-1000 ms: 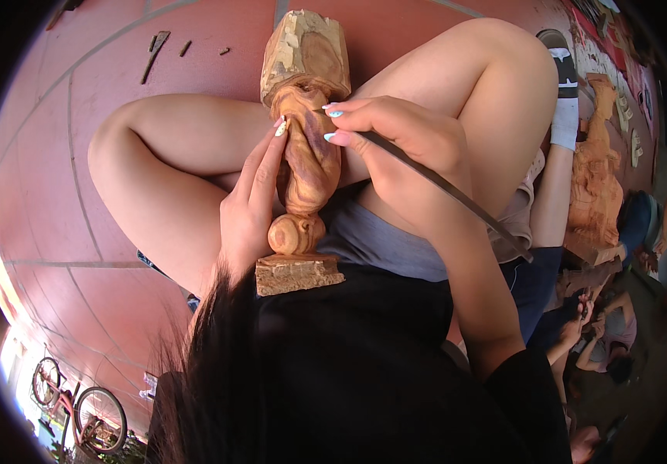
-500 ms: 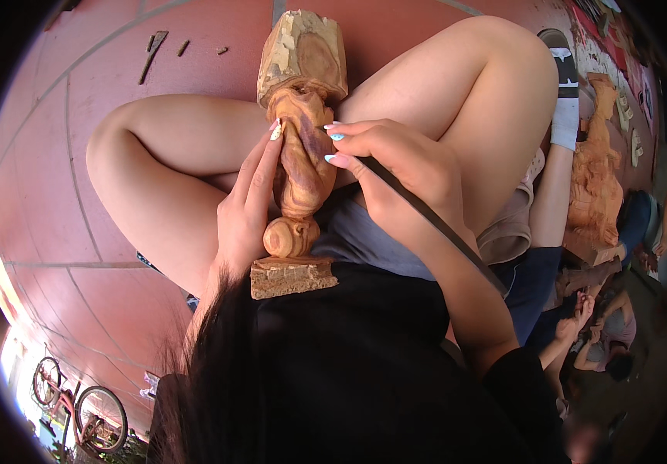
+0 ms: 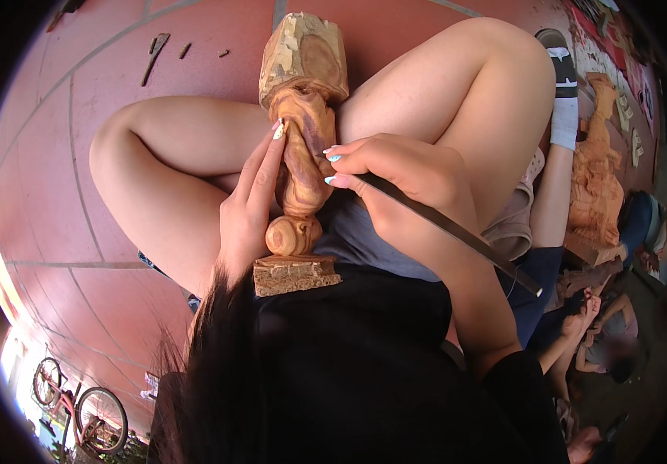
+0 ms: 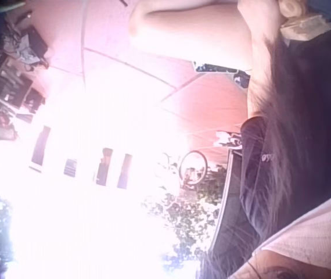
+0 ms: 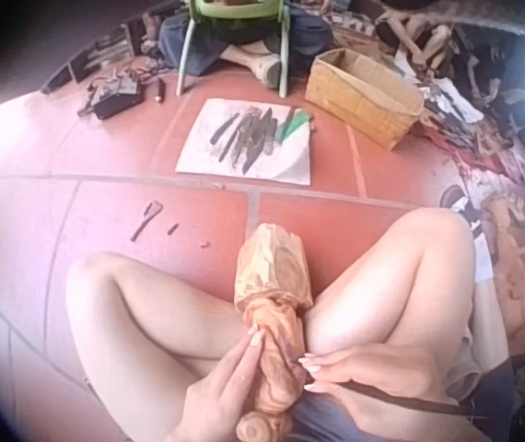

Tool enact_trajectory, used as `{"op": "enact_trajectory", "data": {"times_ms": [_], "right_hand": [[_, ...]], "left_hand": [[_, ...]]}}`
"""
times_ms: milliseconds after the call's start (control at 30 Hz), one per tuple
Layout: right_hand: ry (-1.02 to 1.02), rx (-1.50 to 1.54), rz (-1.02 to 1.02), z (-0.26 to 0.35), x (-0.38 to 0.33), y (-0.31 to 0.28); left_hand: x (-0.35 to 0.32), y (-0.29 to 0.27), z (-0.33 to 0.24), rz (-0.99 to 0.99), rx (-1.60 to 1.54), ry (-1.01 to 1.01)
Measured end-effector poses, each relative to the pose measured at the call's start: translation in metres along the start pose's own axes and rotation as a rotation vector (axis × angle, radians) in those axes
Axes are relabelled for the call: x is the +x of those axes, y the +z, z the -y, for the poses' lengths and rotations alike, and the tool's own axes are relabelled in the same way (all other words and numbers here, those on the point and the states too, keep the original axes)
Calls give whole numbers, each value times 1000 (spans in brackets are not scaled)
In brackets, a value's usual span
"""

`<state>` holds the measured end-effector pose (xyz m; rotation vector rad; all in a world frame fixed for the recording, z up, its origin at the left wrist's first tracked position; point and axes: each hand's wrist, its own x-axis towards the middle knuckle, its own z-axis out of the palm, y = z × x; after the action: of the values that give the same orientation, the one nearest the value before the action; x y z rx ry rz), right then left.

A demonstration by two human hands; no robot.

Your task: The person carves a wooden figurine using a chisel while sitting cross-legged on the floor. They hold the wood with one hand and use the chisel with the other to shape the piece, rotating it as needed.

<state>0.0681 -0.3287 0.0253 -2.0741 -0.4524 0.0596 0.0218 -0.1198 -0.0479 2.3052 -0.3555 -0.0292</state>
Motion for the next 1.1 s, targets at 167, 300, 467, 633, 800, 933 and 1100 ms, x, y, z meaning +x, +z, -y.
{"op": "enact_trajectory", "data": {"times_ms": [167, 300, 467, 633, 800, 933, 1100], "right_hand": [[-10, -61, -97, -7, 4, 8], [49, 18, 40, 4, -14, -4], [69, 85, -155, -12, 3, 10], [65, 21, 11, 4, -6, -1], [57, 0, 21, 3, 2, -7], [138, 142, -25, 0, -8, -1], [153, 117, -24, 2, -3, -14]], "left_hand": [[-1, -1, 2, 10, 3, 11], [-1, 1, 5, 18, 27, 9], [0, 3, 4, -8, 26, 21], [-2, 1, 6, -1, 38, 23], [2, -2, -1, 0, -3, 5], [5, -4, 0, -20, -2, 55], [19, -17, -4, 27, 43, 276]]}}
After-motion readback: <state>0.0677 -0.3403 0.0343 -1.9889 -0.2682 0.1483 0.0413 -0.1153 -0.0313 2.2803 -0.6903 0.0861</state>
